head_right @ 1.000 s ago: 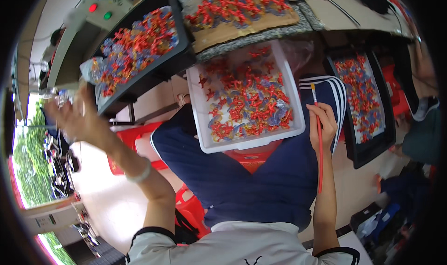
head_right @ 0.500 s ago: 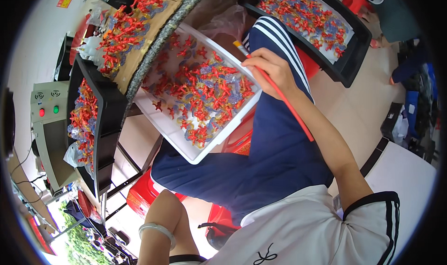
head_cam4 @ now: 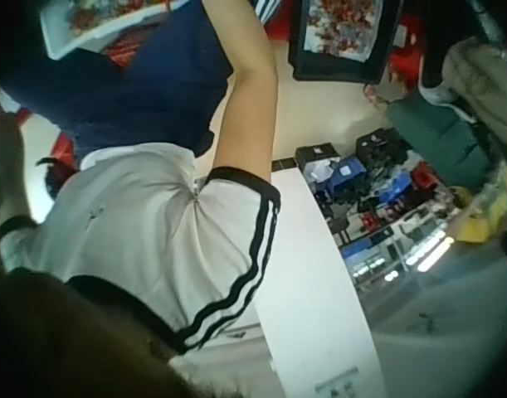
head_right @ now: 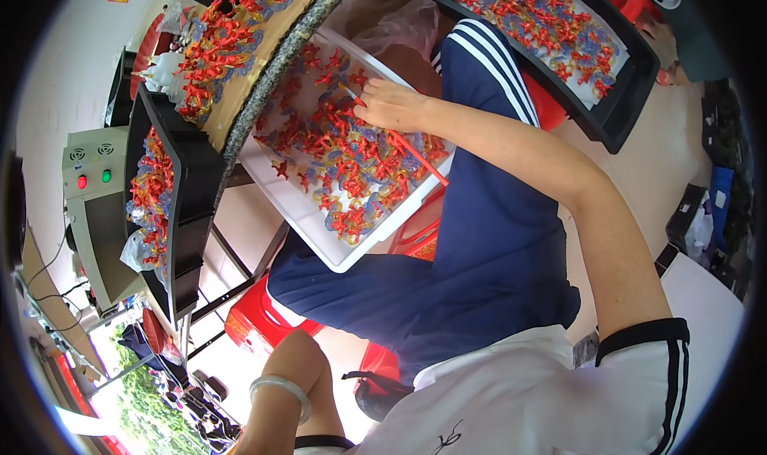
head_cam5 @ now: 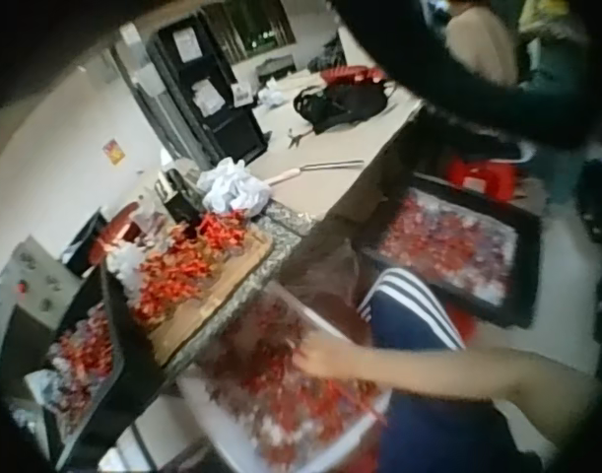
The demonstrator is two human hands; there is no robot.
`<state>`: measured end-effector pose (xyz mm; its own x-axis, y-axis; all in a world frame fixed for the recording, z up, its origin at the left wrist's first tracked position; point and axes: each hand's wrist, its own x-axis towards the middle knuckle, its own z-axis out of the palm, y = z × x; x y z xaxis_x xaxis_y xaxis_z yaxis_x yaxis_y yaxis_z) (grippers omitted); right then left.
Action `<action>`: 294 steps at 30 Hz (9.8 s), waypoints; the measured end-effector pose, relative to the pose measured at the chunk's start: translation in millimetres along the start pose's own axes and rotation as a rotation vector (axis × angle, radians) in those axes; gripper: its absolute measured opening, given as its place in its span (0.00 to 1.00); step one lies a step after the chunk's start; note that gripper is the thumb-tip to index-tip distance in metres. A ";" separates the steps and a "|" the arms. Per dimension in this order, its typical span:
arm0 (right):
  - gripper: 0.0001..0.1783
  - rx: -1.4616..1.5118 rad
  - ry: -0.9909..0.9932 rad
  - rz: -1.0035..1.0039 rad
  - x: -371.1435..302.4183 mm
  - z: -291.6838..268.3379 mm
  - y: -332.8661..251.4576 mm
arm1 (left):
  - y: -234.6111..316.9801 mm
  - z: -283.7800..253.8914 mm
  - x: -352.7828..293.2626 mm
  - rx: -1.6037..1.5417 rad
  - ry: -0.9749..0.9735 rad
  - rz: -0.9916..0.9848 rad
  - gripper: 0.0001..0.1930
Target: Manually assemble or paint small plastic toy components using a brush and hands in a factory setting.
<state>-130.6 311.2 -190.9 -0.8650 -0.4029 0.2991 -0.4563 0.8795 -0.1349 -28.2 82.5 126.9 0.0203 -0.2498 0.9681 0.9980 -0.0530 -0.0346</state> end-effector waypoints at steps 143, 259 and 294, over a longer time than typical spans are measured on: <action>0.17 0.994 0.357 0.360 -41.7 -138.2 -122.5 | 26.3 -68.3 -219.2 0.414 -0.617 -1.324 0.34; 0.11 1.584 0.906 0.566 -129.3 -80.7 -27.3 | -105.6 -126.8 -224.7 0.659 -0.902 -1.069 0.17; 0.10 1.518 0.463 0.698 -91.6 -133.7 -139.8 | 20.8 -74.0 -197.2 -0.340 -0.163 -2.041 0.32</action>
<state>40.4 259.0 -73.1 -0.9660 0.2582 -0.0105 -0.0615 -0.2692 -0.9611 -16.0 59.1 -83.2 -0.8304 0.4532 -0.3242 -0.4575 -0.2224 0.8609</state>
